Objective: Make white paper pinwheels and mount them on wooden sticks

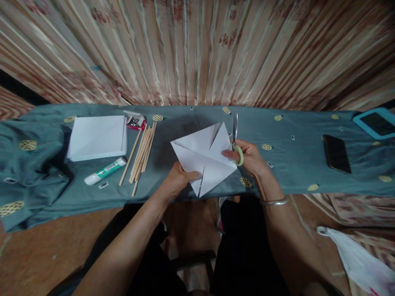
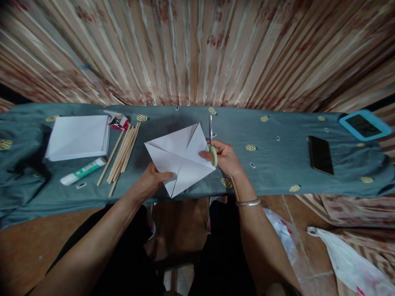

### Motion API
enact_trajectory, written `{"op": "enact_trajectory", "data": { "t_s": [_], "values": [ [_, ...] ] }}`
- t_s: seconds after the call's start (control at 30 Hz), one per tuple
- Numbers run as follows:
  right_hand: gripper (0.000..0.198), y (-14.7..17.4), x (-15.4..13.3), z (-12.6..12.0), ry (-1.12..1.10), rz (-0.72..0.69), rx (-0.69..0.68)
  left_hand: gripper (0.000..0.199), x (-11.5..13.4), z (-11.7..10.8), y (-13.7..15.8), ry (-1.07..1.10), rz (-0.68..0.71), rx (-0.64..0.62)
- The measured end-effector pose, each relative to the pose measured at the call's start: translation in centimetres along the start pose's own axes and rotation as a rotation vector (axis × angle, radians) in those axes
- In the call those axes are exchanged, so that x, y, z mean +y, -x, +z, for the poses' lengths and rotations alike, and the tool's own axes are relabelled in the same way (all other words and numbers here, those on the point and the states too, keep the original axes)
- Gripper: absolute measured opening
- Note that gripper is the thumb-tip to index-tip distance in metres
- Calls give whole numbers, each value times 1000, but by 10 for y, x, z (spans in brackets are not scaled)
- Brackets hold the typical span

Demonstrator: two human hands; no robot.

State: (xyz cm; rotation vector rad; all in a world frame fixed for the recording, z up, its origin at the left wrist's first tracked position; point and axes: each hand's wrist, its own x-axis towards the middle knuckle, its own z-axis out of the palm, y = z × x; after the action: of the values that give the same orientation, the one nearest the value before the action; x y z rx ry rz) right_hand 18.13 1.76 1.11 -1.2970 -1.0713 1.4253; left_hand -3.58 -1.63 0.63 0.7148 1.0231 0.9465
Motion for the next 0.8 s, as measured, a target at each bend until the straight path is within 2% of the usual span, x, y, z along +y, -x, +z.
{"op": "enact_trajectory", "data": {
  "t_s": [0.1, 0.23, 0.37, 0.5, 0.6, 0.8],
  "values": [
    [35, 0, -1, 6, -50, 36, 8, 36, 6, -2, 3, 110, 0, -47],
    [35, -6, 4, 19, -187, -18, 187, 37, 14, -4, 7, 285, 66, -118],
    [39, -11, 12, 36, -262, -92, 307, 43, 11, 2, 6, 217, 177, -145],
    [42, -9, 17, 56, -282, -98, 280, 48, 3, 15, 1, 137, 195, -46],
    [45, -5, 20, 67, -274, -79, 261, 52, -3, 20, -5, 218, 219, 118],
    [46, -1, 20, 66, -206, -72, 186, 60, -6, 6, -17, 192, 320, 270]
  ]
}}
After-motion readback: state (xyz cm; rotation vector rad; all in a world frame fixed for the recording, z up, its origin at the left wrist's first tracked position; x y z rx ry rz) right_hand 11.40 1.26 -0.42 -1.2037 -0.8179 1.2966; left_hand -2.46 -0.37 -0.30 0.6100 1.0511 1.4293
